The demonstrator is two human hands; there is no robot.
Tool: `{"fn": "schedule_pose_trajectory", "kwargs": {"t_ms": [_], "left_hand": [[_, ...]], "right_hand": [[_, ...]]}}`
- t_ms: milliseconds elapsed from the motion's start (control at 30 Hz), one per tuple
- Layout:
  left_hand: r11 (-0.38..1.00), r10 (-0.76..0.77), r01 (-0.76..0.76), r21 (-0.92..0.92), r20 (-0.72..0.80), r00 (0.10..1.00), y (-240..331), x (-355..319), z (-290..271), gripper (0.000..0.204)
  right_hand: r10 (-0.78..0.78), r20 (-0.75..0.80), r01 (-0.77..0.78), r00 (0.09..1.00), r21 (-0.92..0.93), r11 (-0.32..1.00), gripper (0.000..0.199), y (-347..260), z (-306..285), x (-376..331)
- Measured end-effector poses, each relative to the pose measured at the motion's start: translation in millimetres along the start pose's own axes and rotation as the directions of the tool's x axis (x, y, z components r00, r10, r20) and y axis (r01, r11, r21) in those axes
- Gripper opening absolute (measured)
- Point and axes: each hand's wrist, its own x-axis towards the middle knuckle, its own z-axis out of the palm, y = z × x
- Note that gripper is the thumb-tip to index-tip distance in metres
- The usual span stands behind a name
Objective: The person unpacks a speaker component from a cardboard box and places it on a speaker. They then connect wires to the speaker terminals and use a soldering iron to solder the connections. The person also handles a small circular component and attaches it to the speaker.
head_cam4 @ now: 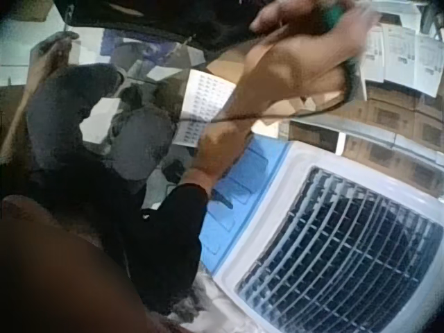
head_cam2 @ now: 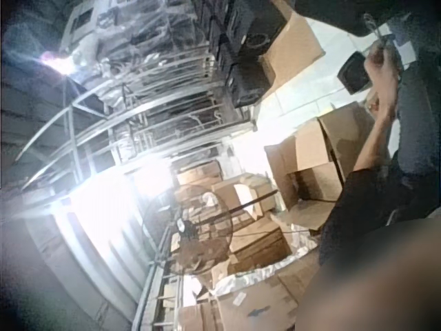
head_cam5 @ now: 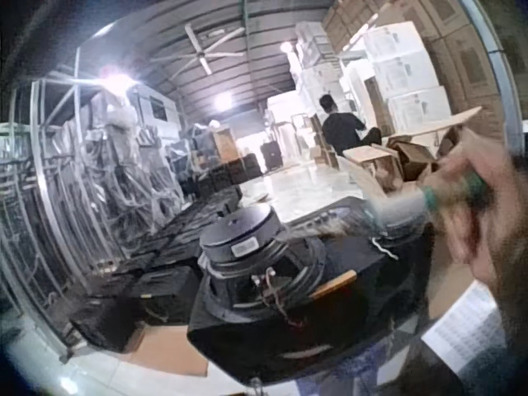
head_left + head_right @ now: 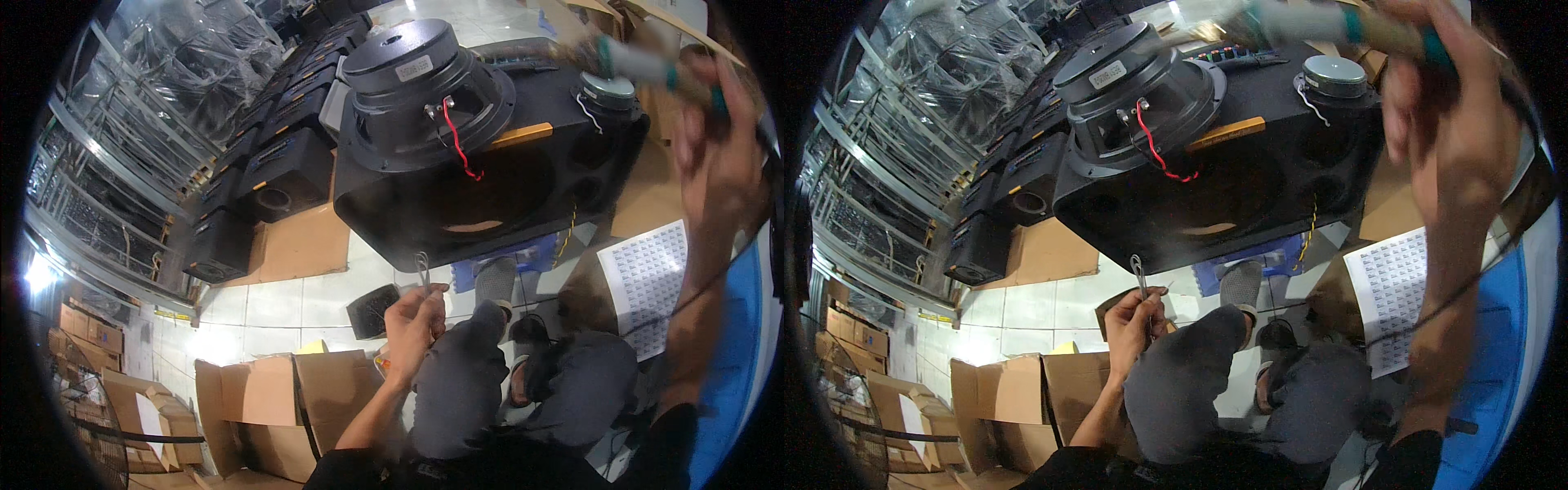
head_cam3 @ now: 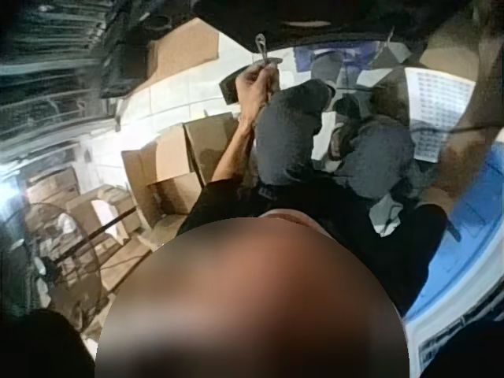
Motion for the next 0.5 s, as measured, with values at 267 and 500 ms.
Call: {"fn": "schedule_pose_trajectory", "kwargs": {"t_ms": [267,500], "left_hand": [[0.994,-0.074,0.065,-0.089,-0.105,0.992,-31.0,6.2,-15.2,0.029],[0.839,-0.312,0.355,0.411,-0.17,0.935,-151.0,-6.9,-82.8,0.034]], "right_hand": [[0.638,-0.54,-0.42,0.549,0.483,0.769,0.037,14.7,-76.1,-141.3],[0.488,-0.57,-0.552,0.661,0.072,0.831,0.04,-10.7,-139.6,-243.4]]}}
